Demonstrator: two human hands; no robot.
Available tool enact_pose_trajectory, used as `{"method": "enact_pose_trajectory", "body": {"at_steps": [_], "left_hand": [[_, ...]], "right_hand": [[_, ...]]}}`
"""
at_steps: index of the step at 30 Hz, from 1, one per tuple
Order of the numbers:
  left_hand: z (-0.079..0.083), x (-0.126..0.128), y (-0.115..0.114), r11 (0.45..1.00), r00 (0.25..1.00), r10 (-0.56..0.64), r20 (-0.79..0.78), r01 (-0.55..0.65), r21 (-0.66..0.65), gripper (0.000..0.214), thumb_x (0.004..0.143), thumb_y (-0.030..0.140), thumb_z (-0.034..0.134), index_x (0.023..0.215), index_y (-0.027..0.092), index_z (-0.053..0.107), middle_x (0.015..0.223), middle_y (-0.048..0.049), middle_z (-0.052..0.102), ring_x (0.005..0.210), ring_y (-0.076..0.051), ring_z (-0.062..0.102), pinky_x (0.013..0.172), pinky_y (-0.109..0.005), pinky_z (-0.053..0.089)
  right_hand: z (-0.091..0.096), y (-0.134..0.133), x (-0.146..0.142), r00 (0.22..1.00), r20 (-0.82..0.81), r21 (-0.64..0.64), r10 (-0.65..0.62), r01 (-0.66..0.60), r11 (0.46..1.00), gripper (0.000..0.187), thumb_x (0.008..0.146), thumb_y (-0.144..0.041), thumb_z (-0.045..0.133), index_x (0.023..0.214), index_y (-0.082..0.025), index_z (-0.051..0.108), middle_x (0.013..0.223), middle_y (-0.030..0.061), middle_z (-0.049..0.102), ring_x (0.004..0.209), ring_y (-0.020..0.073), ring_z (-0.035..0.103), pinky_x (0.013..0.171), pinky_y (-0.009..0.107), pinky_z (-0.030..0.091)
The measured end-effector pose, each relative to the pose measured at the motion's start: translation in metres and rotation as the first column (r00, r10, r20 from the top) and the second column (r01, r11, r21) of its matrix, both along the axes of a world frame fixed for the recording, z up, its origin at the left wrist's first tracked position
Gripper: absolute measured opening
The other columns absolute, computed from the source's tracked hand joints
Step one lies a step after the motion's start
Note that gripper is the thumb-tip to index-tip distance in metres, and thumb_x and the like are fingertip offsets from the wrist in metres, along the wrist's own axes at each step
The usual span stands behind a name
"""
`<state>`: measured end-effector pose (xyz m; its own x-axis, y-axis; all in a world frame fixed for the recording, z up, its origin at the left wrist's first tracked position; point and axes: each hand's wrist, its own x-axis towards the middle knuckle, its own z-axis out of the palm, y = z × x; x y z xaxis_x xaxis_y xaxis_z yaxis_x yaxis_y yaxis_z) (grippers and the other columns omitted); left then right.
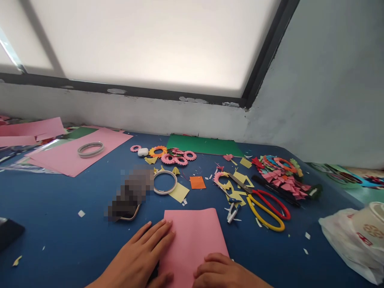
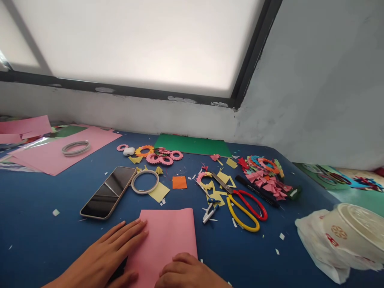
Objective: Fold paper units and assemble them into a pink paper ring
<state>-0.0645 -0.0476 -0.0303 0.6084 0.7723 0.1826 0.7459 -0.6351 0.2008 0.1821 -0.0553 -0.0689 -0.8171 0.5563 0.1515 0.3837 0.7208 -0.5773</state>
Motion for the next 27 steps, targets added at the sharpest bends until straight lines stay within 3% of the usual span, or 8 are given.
{"method": "enact_pose_trajectory", "body": {"at_steps": [6, 9, 13, 20, 24, 27], "left_hand": [[-0.005, -0.001, 0.000, 1.000, 1.000, -0.002, -0.021, 0.002, 0.023, 0.057, 0.084, 0.048, 0.048, 0.136, 0.030, 0.032, 0.138, -0.0024, 0.038, 0.123, -0.025, 0.042, 0.105, -0.041, 0.031], [-0.002, -0.005, 0.006, 0.999, 0.997, -0.037, -0.062, 0.035, -0.020, 0.059, 0.084, 0.051, 0.046, 0.137, 0.030, 0.029, 0.140, -0.0020, 0.033, 0.125, -0.025, 0.040, 0.105, -0.041, 0.030], [0.004, -0.009, 0.013, 0.987, 0.991, -0.116, -0.061, 0.108, -0.122, 0.064, 0.081, 0.054, 0.051, 0.136, 0.031, 0.028, 0.140, -0.0034, 0.032, 0.124, -0.025, 0.040, 0.105, -0.039, 0.032], [0.002, -0.009, 0.015, 0.988, 0.992, -0.105, -0.066, 0.096, -0.124, 0.064, 0.081, 0.053, 0.051, 0.136, 0.032, 0.027, 0.141, -0.0026, 0.031, 0.125, -0.027, 0.038, 0.105, -0.042, 0.031], [0.019, -0.002, 0.016, 0.977, 0.971, -0.116, -0.209, 0.074, -0.201, 0.060, 0.083, 0.052, 0.048, 0.134, 0.025, 0.034, 0.140, -0.0069, 0.031, 0.126, -0.030, 0.037, 0.104, -0.050, 0.028], [0.036, 0.016, 0.014, 0.963, 0.942, -0.201, -0.269, 0.139, -0.231, 0.058, 0.085, 0.037, 0.048, 0.137, 0.020, 0.030, 0.141, -0.0084, 0.028, 0.128, -0.028, 0.033, 0.106, -0.050, 0.024]], "right_hand": [[0.002, 0.001, 0.000, 0.999, -0.035, 0.015, 0.030, -0.030, 0.999, 0.028, 0.092, -0.039, 0.039, 0.102, -0.023, 0.060, 0.095, -0.0004, 0.069, 0.092, 0.0082, 0.061, 0.094, 0.018, 0.036], [0.009, -0.002, 0.006, 0.999, -0.046, 0.123, 0.005, 0.001, 0.992, 0.033, 0.094, -0.039, 0.033, 0.104, -0.023, 0.059, 0.097, 0.0007, 0.069, 0.097, 0.0099, 0.060, 0.096, 0.021, 0.038], [0.025, -0.005, 0.029, 0.992, 0.120, 0.385, -0.043, -0.006, 0.923, 0.027, 0.095, -0.028, 0.035, 0.107, -0.025, 0.059, 0.113, 0.0037, 0.064, 0.108, 0.0190, 0.056, 0.096, 0.034, 0.040], [0.043, -0.016, 0.063, 0.960, 0.215, 0.561, -0.179, 0.028, 0.827, 0.028, 0.088, -0.035, 0.049, 0.105, -0.019, 0.063, 0.106, 0.0069, 0.067, 0.098, 0.0234, 0.063, 0.089, 0.036, 0.048], [0.046, -0.022, 0.068, 0.959, 0.180, 0.564, -0.218, 0.081, 0.822, 0.025, 0.086, -0.030, 0.052, 0.107, -0.022, 0.063, 0.107, 0.0045, 0.067, 0.099, 0.0220, 0.062, 0.091, 0.037, 0.045], [0.047, -0.026, 0.068, 0.957, 0.151, 0.564, -0.246, 0.121, 0.817, 0.026, 0.083, -0.024, 0.053, 0.107, -0.023, 0.061, 0.107, 0.0045, 0.067, 0.099, 0.0203, 0.061, 0.092, 0.036, 0.040]]}}
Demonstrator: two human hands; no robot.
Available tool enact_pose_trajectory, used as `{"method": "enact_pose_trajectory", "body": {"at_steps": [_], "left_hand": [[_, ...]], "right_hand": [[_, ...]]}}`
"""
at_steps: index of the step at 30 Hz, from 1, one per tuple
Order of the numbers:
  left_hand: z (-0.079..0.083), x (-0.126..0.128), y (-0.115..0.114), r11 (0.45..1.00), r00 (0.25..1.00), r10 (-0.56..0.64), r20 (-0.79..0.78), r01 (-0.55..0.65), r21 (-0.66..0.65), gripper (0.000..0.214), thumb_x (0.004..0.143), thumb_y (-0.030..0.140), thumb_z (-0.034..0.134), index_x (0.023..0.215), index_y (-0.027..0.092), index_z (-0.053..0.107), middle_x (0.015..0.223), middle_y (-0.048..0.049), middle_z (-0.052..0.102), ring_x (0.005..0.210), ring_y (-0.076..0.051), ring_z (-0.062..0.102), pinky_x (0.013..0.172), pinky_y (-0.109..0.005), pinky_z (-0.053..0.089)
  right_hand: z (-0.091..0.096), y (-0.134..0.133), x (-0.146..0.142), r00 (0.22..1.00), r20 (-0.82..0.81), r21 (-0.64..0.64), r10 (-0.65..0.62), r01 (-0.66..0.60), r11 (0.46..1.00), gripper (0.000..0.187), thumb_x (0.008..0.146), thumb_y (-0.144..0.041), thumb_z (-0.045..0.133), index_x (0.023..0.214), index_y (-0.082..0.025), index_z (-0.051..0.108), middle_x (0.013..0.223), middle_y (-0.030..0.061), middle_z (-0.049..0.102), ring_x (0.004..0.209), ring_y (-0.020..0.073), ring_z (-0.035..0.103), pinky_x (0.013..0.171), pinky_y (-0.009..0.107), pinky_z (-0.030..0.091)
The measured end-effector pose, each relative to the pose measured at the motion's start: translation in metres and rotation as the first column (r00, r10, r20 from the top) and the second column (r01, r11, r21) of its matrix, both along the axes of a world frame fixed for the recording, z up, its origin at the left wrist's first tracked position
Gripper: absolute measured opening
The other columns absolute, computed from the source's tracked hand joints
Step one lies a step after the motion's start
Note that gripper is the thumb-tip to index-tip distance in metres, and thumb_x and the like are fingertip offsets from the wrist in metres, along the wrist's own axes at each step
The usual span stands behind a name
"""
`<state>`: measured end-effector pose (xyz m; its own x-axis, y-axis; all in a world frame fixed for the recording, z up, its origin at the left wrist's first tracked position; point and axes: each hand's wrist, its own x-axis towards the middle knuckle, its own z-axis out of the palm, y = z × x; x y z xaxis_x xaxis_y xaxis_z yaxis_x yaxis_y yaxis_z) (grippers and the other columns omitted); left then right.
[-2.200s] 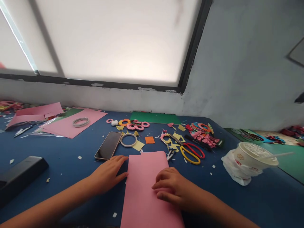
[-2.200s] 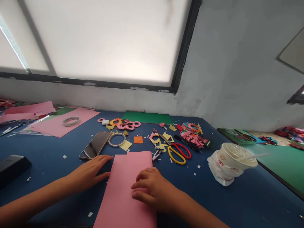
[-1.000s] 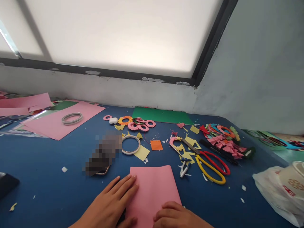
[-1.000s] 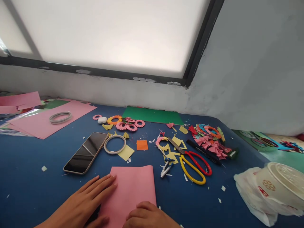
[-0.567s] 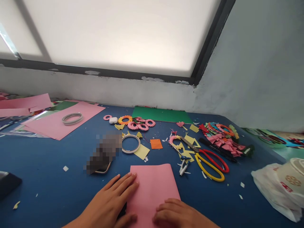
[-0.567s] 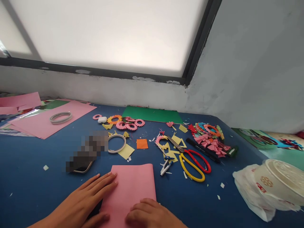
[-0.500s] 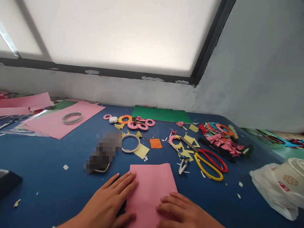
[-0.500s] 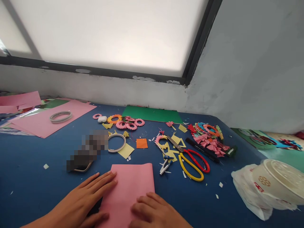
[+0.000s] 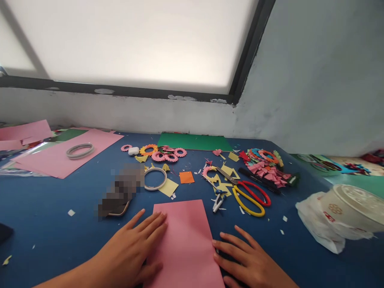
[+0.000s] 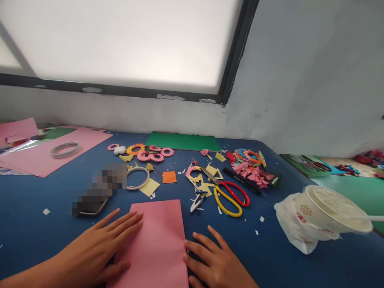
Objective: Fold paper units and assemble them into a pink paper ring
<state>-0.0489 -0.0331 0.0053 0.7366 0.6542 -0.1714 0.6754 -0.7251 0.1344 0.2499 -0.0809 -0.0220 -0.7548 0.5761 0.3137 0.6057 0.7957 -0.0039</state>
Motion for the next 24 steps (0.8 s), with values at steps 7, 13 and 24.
{"method": "enact_pose_trajectory", "body": {"at_steps": [7, 13, 24], "left_hand": [[-0.011, 0.063, -0.007, 0.934, 0.934, -0.356, 0.040, 0.357, -0.015, 0.058, 0.086, 0.027, 0.041, 0.138, 0.009, 0.027, 0.141, -0.0120, 0.027, 0.128, -0.025, 0.033, 0.106, -0.038, 0.030], [-0.030, 0.091, -0.014, 0.908, 0.938, -0.344, -0.034, 0.342, 0.244, 0.047, 0.093, 0.028, 0.027, 0.130, 0.003, 0.042, 0.134, -0.0172, 0.038, 0.120, -0.031, 0.043, 0.096, -0.040, 0.041], [-0.030, 0.101, 0.014, 0.975, 0.994, -0.047, 0.095, 0.025, 0.221, 0.048, 0.092, 0.026, 0.025, 0.135, 0.006, 0.033, 0.140, -0.0145, 0.031, 0.128, -0.025, 0.034, 0.104, -0.046, 0.029]], "right_hand": [[-0.013, -0.008, -0.013, 0.954, -0.227, 0.055, -0.196, 0.213, 0.975, 0.015, 0.073, -0.021, 0.059, 0.087, -0.025, 0.064, 0.069, -0.0005, 0.060, 0.064, 0.0134, 0.052, 0.065, 0.027, 0.034], [-0.013, -0.005, -0.021, 0.962, -0.213, 0.097, -0.168, 0.192, 0.977, 0.012, 0.072, -0.013, 0.051, 0.075, -0.019, 0.062, 0.059, -0.0006, 0.056, 0.058, 0.0138, 0.045, 0.063, 0.028, 0.027], [-0.017, -0.017, -0.020, 0.964, -0.215, 0.083, -0.160, 0.181, 0.980, 0.021, 0.079, -0.013, 0.046, 0.091, -0.014, 0.064, 0.058, -0.0002, 0.058, 0.057, 0.0141, 0.047, 0.065, 0.030, 0.027]]}}
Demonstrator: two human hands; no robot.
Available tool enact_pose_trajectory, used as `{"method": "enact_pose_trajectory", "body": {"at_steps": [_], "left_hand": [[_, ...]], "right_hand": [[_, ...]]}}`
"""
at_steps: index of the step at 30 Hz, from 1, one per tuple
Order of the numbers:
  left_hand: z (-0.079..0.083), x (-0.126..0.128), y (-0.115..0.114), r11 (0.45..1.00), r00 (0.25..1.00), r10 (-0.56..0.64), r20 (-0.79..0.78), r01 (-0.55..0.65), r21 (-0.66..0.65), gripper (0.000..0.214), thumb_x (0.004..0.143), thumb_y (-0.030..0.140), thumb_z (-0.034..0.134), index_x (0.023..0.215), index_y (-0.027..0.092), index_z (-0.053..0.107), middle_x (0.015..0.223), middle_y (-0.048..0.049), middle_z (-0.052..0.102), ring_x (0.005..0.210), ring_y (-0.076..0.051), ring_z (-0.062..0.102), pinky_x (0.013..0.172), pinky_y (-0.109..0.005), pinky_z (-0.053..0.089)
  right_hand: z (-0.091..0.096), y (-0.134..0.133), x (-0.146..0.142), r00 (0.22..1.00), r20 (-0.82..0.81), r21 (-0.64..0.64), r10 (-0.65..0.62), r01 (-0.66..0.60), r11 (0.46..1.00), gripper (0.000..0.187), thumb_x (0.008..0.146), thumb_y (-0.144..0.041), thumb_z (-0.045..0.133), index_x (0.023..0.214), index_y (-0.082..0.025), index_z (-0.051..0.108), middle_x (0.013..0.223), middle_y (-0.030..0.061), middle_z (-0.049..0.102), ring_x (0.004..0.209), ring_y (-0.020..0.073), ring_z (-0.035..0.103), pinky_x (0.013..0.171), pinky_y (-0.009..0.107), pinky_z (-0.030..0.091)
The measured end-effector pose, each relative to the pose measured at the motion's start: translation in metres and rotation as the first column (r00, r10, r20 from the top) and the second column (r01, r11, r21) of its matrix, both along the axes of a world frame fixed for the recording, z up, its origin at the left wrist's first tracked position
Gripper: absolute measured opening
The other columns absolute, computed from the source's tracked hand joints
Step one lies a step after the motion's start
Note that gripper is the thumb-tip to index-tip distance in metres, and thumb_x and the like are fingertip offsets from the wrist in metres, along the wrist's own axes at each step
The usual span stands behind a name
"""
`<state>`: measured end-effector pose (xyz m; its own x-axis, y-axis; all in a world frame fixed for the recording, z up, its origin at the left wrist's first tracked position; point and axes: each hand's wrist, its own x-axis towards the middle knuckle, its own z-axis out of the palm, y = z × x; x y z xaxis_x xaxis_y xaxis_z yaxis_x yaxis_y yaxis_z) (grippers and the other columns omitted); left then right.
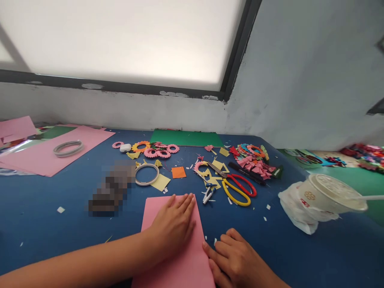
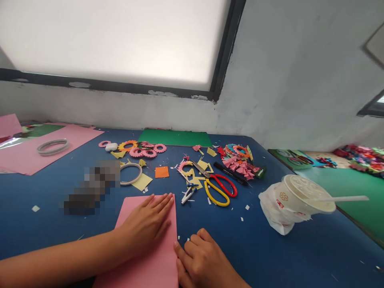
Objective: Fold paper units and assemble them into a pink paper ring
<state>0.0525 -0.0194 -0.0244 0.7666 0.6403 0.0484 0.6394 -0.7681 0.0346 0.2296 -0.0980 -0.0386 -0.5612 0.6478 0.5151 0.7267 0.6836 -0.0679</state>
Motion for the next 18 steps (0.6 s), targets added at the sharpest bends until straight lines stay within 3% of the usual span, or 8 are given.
{"method": "enact_pose_trajectory", "body": {"at_steps": [4, 9, 14, 18], "left_hand": [[0.001, 0.007, 0.013, 0.991, 0.995, 0.100, 0.013, -0.098, -0.091, 0.052, 0.092, 0.035, 0.026, 0.136, 0.008, 0.032, 0.142, -0.0137, 0.028, 0.132, -0.025, 0.027, 0.107, -0.048, 0.021], [-0.005, 0.021, 0.032, 0.975, 0.984, 0.176, 0.029, -0.171, -0.140, 0.061, 0.089, 0.046, 0.032, 0.138, 0.010, 0.027, 0.144, -0.0106, 0.023, 0.134, -0.024, 0.022, 0.107, -0.049, 0.021], [-0.009, 0.023, 0.039, 0.966, 0.974, 0.213, 0.072, -0.199, -0.166, 0.054, 0.091, 0.042, 0.029, 0.138, 0.017, 0.028, 0.146, -0.0056, 0.023, 0.135, -0.022, 0.017, 0.108, -0.048, 0.016], [-0.010, 0.025, 0.044, 0.960, 0.964, 0.246, 0.104, -0.227, -0.165, 0.048, 0.091, 0.037, 0.032, 0.136, 0.021, 0.032, 0.145, -0.0048, 0.027, 0.134, -0.022, 0.021, 0.108, -0.048, 0.017]], "right_hand": [[0.002, -0.001, 0.000, 1.000, 0.001, -0.031, 0.015, -0.015, 0.999, 0.022, 0.082, -0.014, 0.045, 0.093, -0.015, 0.064, 0.061, 0.0005, 0.060, 0.058, 0.0139, 0.048, 0.065, 0.030, 0.028], [0.002, -0.014, -0.001, 0.998, -0.047, -0.062, 0.034, -0.037, 0.997, 0.021, 0.081, -0.014, 0.044, 0.078, -0.018, 0.065, 0.052, -0.0015, 0.054, 0.052, 0.0122, 0.043, 0.060, 0.029, 0.027], [-0.001, -0.035, 0.007, 0.995, -0.080, -0.039, 0.061, -0.064, 0.997, 0.024, 0.080, -0.013, 0.043, 0.081, -0.019, 0.066, 0.046, -0.0028, 0.049, 0.048, 0.0114, 0.039, 0.056, 0.028, 0.026], [0.004, -0.043, 0.011, 0.995, -0.062, -0.116, 0.078, -0.084, 0.990, 0.025, 0.083, -0.015, 0.042, 0.090, -0.019, 0.066, 0.051, -0.0022, 0.053, 0.051, 0.0114, 0.042, 0.060, 0.027, 0.030]]}}
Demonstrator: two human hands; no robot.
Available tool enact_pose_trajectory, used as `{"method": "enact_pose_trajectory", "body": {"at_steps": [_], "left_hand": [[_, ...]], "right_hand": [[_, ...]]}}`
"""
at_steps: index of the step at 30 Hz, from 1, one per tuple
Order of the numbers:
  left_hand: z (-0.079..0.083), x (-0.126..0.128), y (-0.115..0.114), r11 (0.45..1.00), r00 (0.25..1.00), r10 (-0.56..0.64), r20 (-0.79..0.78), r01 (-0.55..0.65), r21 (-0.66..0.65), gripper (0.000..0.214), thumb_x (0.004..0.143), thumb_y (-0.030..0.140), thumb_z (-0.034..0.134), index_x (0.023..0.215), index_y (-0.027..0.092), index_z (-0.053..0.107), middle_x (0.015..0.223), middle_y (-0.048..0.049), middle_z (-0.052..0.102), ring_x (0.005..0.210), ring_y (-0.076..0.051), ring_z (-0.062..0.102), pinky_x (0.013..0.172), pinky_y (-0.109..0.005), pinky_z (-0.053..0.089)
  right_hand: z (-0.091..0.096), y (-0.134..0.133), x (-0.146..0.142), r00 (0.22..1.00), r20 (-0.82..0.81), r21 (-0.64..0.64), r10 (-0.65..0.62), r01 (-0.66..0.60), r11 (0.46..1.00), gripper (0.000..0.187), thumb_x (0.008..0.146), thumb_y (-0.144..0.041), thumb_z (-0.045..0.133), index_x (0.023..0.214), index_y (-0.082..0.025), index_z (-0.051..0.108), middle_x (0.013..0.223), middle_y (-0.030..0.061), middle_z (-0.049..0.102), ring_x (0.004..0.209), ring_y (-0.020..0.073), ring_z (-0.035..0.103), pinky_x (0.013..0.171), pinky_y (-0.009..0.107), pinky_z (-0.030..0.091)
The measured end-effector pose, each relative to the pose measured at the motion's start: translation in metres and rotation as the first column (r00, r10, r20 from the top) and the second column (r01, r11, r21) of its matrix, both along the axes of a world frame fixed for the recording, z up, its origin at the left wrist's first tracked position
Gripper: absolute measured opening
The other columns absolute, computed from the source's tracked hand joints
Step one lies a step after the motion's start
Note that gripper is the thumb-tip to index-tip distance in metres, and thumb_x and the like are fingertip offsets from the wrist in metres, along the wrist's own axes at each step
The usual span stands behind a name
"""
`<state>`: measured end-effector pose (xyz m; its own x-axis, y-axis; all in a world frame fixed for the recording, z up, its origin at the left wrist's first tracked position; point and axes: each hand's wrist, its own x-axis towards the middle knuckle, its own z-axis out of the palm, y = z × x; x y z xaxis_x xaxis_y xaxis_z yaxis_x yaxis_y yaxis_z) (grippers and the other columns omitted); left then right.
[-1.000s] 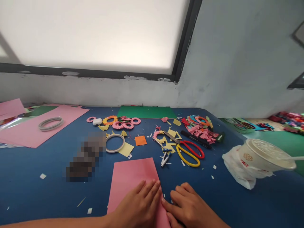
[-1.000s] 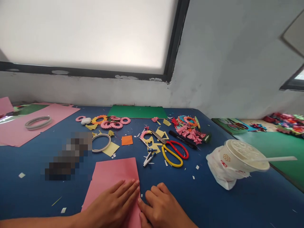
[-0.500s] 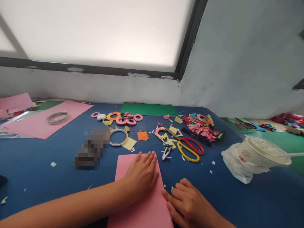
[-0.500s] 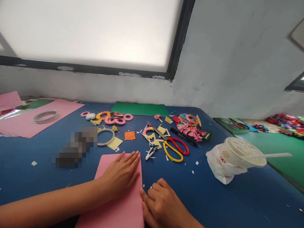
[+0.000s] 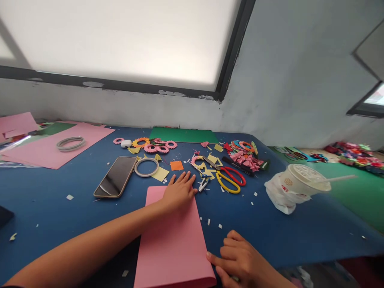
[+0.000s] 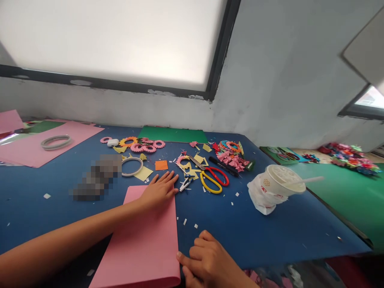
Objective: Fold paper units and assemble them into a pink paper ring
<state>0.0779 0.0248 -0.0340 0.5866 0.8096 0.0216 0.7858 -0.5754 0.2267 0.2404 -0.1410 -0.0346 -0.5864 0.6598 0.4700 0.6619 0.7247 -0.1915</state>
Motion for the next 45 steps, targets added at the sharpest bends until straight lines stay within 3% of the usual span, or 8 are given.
{"method": "enact_pose_trajectory", "body": {"at_steps": [15, 21, 27, 31, 34, 37, 41, 45], "left_hand": [[0.003, 0.012, 0.018, 0.986, 0.975, -0.016, 0.224, -0.022, 0.167, 0.036, 0.091, 0.017, 0.029, 0.121, 0.011, 0.048, 0.132, -0.0143, 0.047, 0.124, -0.024, 0.039, 0.102, -0.044, 0.031], [0.021, -0.019, -0.010, 0.903, 0.896, -0.419, 0.150, 0.393, 0.176, 0.024, 0.085, 0.024, 0.046, 0.104, 0.019, 0.059, 0.130, -0.0028, 0.051, 0.126, -0.016, 0.036, 0.105, -0.031, 0.029], [0.038, -0.049, -0.047, 0.754, 0.753, -0.656, 0.047, 0.656, 0.032, 0.049, 0.084, 0.036, 0.050, 0.129, 0.018, 0.042, 0.134, -0.0078, 0.047, 0.126, -0.021, 0.037, 0.108, -0.039, 0.022], [0.042, -0.058, -0.054, 0.826, 0.828, -0.560, -0.025, 0.560, 0.055, 0.050, 0.084, 0.041, 0.049, 0.128, 0.018, 0.044, 0.126, -0.0084, 0.054, 0.116, -0.023, 0.046, 0.106, -0.039, 0.023], [0.043, -0.066, -0.059, 0.897, 0.907, -0.399, -0.136, 0.417, 0.146, 0.043, 0.086, 0.038, 0.047, 0.124, 0.017, 0.048, 0.114, -0.0100, 0.059, 0.107, -0.025, 0.052, 0.104, -0.044, 0.025], [0.042, -0.073, -0.070, 0.946, 0.938, -0.208, -0.277, 0.265, 0.188, 0.033, 0.088, 0.020, 0.042, 0.119, 0.015, 0.053, 0.105, -0.0122, 0.061, 0.094, -0.025, 0.058, 0.087, -0.041, 0.042], [0.039, -0.076, -0.085, 0.968, 0.920, 0.016, -0.391, 0.083, 0.236, 0.036, 0.087, 0.013, 0.037, 0.120, 0.009, 0.053, 0.098, -0.0155, 0.062, 0.082, -0.027, 0.060, 0.063, -0.037, 0.048], [0.028, -0.078, -0.090, 0.966, 0.949, -0.100, -0.298, 0.165, 0.201, 0.039, 0.088, 0.015, 0.036, 0.124, 0.010, 0.049, 0.121, -0.0161, 0.055, 0.107, -0.028, 0.054, 0.084, -0.042, 0.046]], "right_hand": [[0.005, -0.003, 0.006, 0.989, 0.039, -0.007, 0.141, -0.141, 0.990, 0.015, 0.086, -0.029, 0.050, 0.091, -0.022, 0.062, 0.051, -0.0045, 0.053, 0.050, 0.0106, 0.041, 0.064, 0.026, 0.035], [0.012, 0.000, 0.002, 0.982, -0.142, -0.019, 0.122, -0.126, 0.992, 0.018, 0.086, -0.016, 0.043, 0.075, -0.018, 0.057, 0.052, -0.0036, 0.054, 0.050, 0.0089, 0.044, 0.061, 0.023, 0.037], [0.032, 0.019, 0.018, 0.986, -0.110, -0.164, 0.121, -0.138, 0.977, 0.021, 0.081, -0.007, 0.042, 0.079, -0.018, 0.059, 0.065, 0.0012, 0.064, 0.061, 0.0111, 0.057, 0.066, 0.025, 0.044], [0.034, 0.037, 0.032, 0.992, -0.098, -0.366, -0.079, 0.038, 0.930, 0.021, 0.074, -0.006, 0.050, 0.084, -0.020, 0.062, 0.080, 0.0004, 0.069, 0.075, 0.0132, 0.064, 0.070, 0.024, 0.047], [0.036, 0.056, 0.038, 0.996, -0.049, -0.403, -0.069, 0.044, 0.914, 0.020, 0.077, -0.008, 0.052, 0.088, -0.021, 0.063, 0.084, 0.0001, 0.069, 0.078, 0.0138, 0.064, 0.073, 0.025, 0.048], [0.043, 0.080, 0.038, 1.000, 0.017, -0.350, 0.007, -0.001, 0.937, 0.021, 0.078, -0.009, 0.053, 0.092, -0.020, 0.064, 0.092, 0.0024, 0.069, 0.086, 0.0155, 0.064, 0.078, 0.027, 0.049], [0.052, 0.096, 0.017, 0.991, 0.028, -0.172, -0.128, 0.131, 0.976, 0.028, 0.080, -0.006, 0.044, 0.097, -0.016, 0.064, 0.099, 0.0058, 0.068, 0.096, 0.0192, 0.062, 0.085, 0.033, 0.048], [0.036, 0.083, -0.025, 0.996, 0.083, -0.115, -0.031, 0.041, 0.993, 0.037, 0.081, -0.012, 0.042, 0.114, -0.011, 0.059, 0.116, 0.0095, 0.062, 0.107, 0.0207, 0.057, 0.094, 0.036, 0.044]]}}
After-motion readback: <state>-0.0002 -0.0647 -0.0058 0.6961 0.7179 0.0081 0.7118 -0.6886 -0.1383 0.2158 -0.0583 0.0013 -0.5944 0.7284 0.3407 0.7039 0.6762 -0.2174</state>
